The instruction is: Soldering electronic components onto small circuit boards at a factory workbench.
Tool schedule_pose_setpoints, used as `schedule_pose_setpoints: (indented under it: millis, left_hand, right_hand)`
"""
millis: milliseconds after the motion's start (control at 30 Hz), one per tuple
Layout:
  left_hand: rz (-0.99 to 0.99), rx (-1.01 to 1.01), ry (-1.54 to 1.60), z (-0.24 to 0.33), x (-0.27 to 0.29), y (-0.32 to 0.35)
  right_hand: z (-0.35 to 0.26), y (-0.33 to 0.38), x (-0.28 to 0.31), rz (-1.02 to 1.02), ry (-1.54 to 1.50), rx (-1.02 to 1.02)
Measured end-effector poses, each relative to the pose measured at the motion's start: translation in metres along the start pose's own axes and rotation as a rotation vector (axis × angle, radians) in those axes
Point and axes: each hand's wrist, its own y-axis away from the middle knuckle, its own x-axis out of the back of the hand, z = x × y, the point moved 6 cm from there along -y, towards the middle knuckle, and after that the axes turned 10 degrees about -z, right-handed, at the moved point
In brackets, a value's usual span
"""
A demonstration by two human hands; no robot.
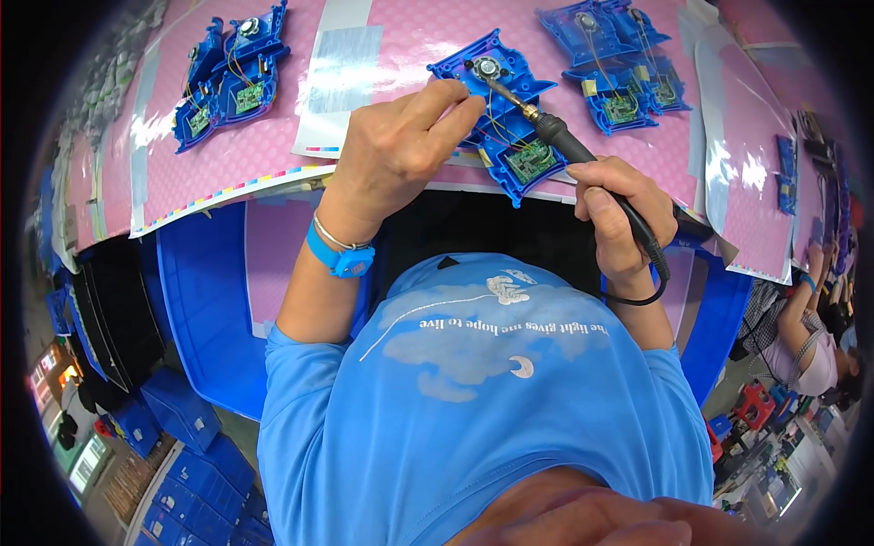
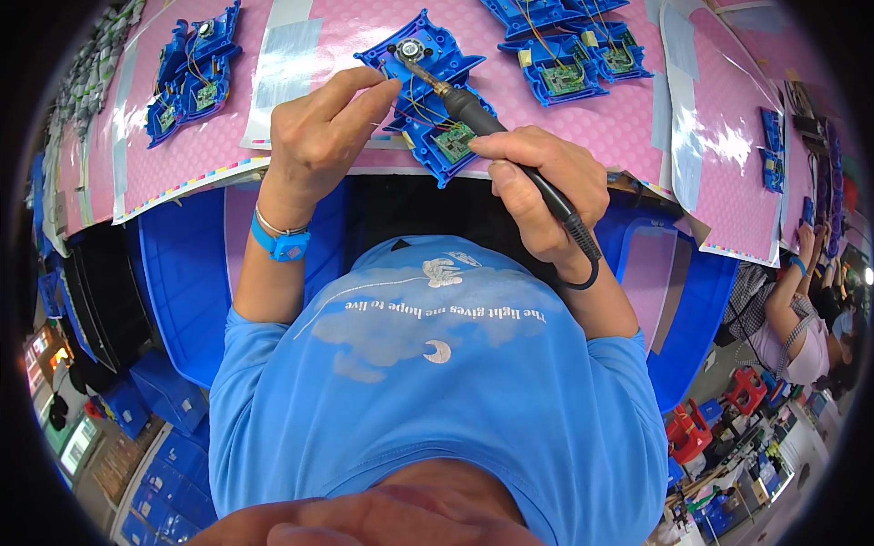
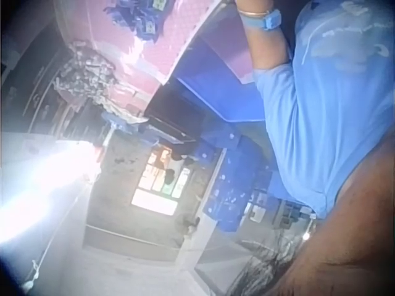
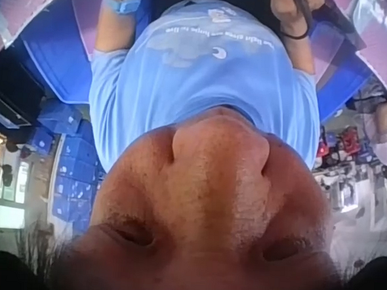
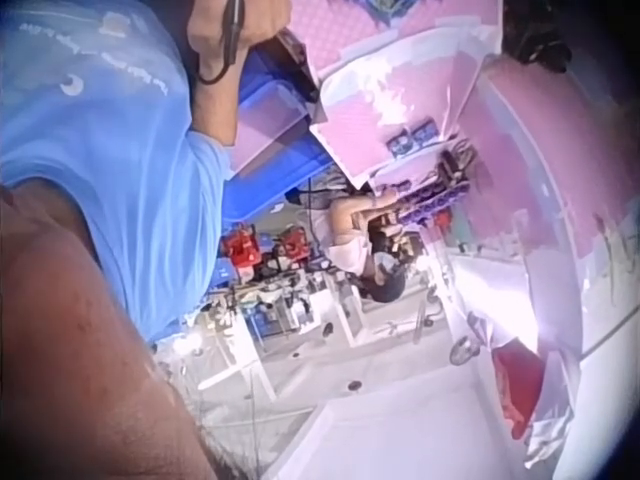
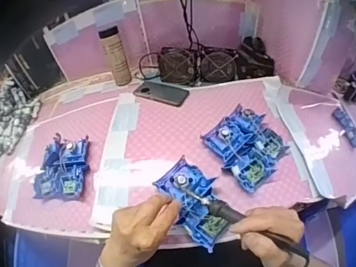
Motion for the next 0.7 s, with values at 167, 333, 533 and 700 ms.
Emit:
schedule_pose_setpoints:
  millis: [167, 333, 533, 700]
  left_hand:
    - [-0.020, 0.002, 0.003, -0.004, -0.009, -0.004]
    - [-0.016, 0.011, -0.002, -0.006, -0.013, -0.004]
    - [-0.009, 0.003, 0.011, -0.006, -0.012, -0.005]
    - [-0.019, 0.017, 0.023, -0.005, -0.013, -0.004]
  right_hand:
    - [0.004, 0.000, 0.000, 0.008, 0.014, -0.026]
    - [0.006, -0.002, 0.000, 0.004, 0.002, -0.020]
    - [0.007, -0.004, -0.001, -0.009, -0.004, -0.004]
    - [0.004, -0.007, 0.000, -0.018, 0.009, 0.011]
